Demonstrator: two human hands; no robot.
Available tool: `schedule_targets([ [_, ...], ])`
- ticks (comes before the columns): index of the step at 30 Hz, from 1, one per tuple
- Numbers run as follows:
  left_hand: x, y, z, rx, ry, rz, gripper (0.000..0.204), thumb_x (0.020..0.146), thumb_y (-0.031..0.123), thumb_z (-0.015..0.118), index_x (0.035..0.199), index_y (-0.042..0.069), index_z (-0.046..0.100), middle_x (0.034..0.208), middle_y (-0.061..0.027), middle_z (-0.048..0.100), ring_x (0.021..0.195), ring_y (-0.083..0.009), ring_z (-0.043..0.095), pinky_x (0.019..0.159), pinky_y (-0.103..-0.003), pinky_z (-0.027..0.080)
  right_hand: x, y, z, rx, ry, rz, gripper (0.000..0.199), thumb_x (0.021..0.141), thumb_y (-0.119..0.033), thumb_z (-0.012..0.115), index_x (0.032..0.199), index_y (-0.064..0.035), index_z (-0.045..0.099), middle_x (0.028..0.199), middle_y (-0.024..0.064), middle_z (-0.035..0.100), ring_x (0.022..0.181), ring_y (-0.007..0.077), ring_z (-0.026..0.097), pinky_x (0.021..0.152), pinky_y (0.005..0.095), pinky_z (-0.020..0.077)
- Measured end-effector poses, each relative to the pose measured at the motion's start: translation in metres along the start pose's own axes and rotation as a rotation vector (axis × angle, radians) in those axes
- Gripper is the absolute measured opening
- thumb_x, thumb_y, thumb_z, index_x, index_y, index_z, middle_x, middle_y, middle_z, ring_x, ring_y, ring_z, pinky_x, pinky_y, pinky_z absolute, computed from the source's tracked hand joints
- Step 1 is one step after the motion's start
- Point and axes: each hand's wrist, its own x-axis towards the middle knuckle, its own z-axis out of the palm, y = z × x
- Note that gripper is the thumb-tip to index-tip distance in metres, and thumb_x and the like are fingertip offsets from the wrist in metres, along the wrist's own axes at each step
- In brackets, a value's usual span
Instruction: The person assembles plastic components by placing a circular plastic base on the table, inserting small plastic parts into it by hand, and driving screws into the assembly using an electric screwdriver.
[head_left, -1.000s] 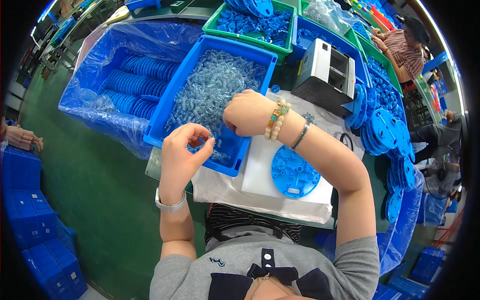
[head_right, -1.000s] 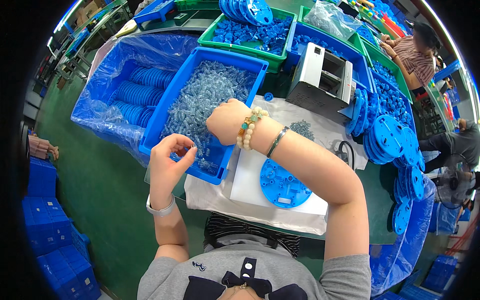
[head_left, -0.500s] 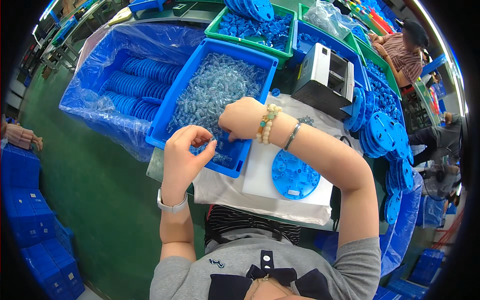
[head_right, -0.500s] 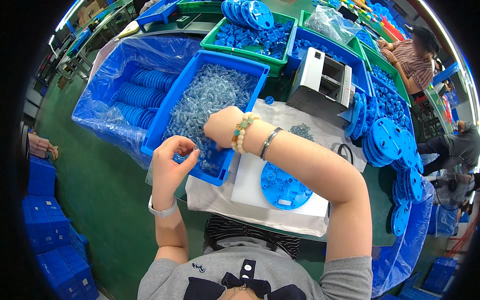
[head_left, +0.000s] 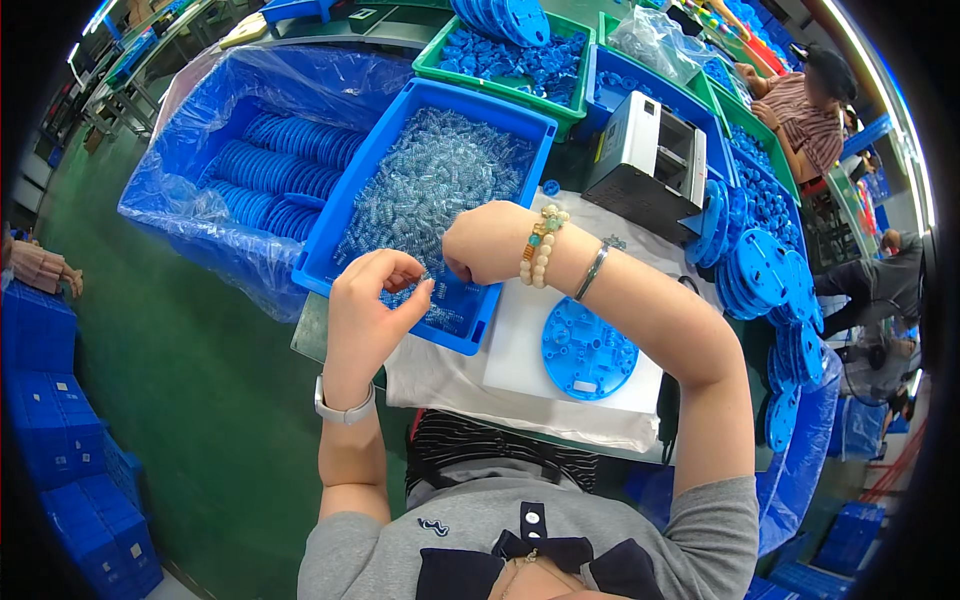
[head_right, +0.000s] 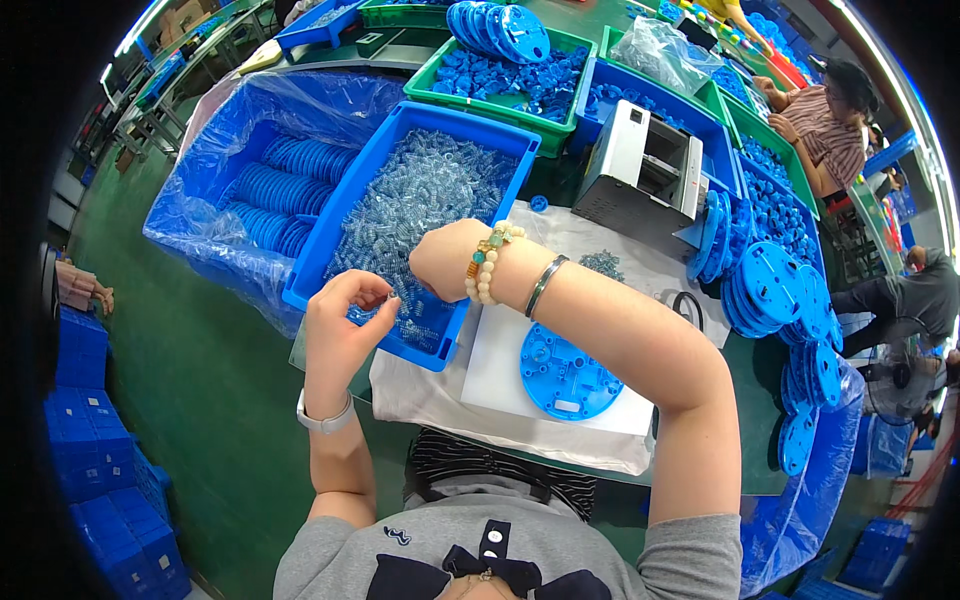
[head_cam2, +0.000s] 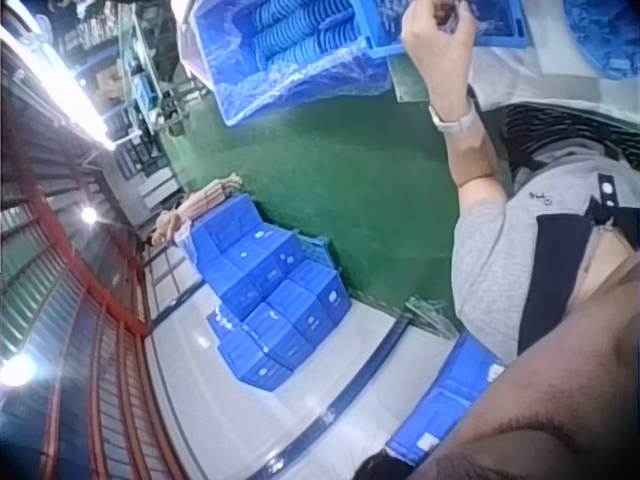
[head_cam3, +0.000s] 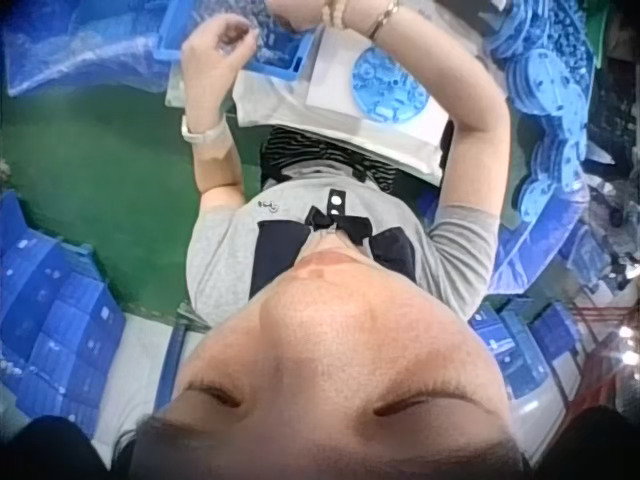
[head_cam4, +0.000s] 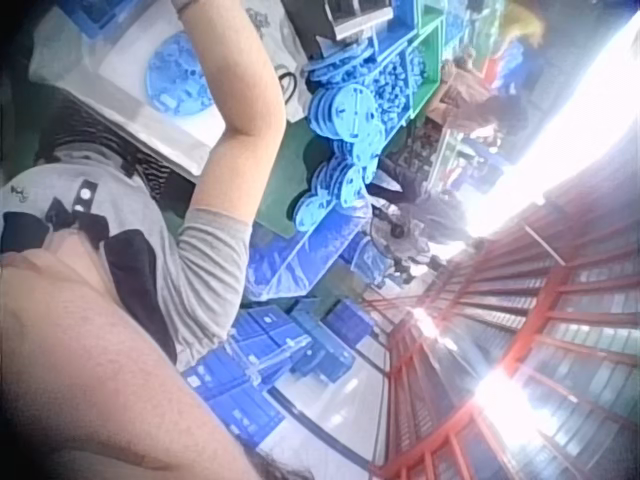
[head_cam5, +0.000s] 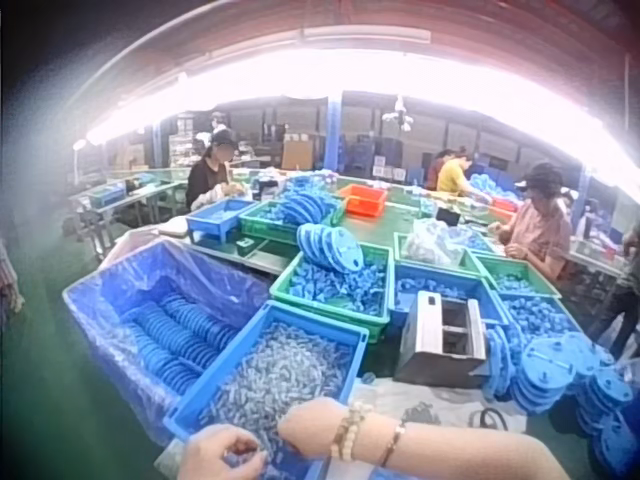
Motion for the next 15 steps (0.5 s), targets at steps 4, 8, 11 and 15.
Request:
schedule_targets([
  [4, 0.0, -0.002, 0.0, 0.012, 0.0, 0.002, 0.013, 0.071, 0.002, 0.073, 0.082, 0.0, 0.065, 0.076, -0.0068, 0.065, 0.069, -0.0142, 0.062, 0.064, -0.026, 0.048, -0.001, -0.011, -0.006, -0.045, -0.044, 0.015, 0.013, 0.07, -0.018, 0.069, 0.08, -0.0133, 0.075, 0.078, 0.0082, 0.071, 0.073, 0.0272, 0.07, 0.065, 0.0381, 0.055],
  [8, -0.001, -0.003, 0.0, 0.004, 0.011, 0.004, 0.013, 0.072, 0.002, 0.072, 0.084, 0.0, 0.065, 0.077, -0.0065, 0.065, 0.069, -0.0139, 0.062, 0.065, -0.026, 0.049, 0.004, -0.018, 0.013, -0.129, 0.083, -0.003, 0.017, 0.065, -0.022, 0.073, 0.076, -0.0088, 0.073, 0.074, 0.0107, 0.07, 0.073, 0.0279, 0.07, 0.064, 0.0376, 0.0546],
  [11, -0.001, -0.004, -0.001, -0.018, -0.002, -0.015, 0.013, 0.074, 0.002, 0.073, 0.085, 0.0, 0.065, 0.078, -0.0066, 0.066, 0.069, -0.0133, 0.062, 0.066, -0.026, 0.05, 0.005, -0.021, 0.012, -0.141, 0.11, 0.003, 0.019, 0.064, -0.023, 0.074, 0.075, -0.0078, 0.073, 0.073, 0.0117, 0.07, 0.073, 0.0288, 0.07, 0.064, 0.0369, 0.0545],
  [15, -0.001, -0.003, 0.002, -0.066, 0.065, -0.076, 0.018, 0.079, 0.003, 0.072, 0.097, 0.0, 0.068, 0.079, -0.005, 0.065, 0.07, -0.011, 0.061, 0.066, -0.025, 0.049, -0.02, -0.013, -0.001, 0.171, 0.222, -0.003, 0.02, 0.068, -0.024, 0.072, 0.079, -0.0069, 0.071, 0.074, 0.0104, 0.069, 0.073, 0.0287, 0.069, 0.065, 0.0371, 0.054],
])
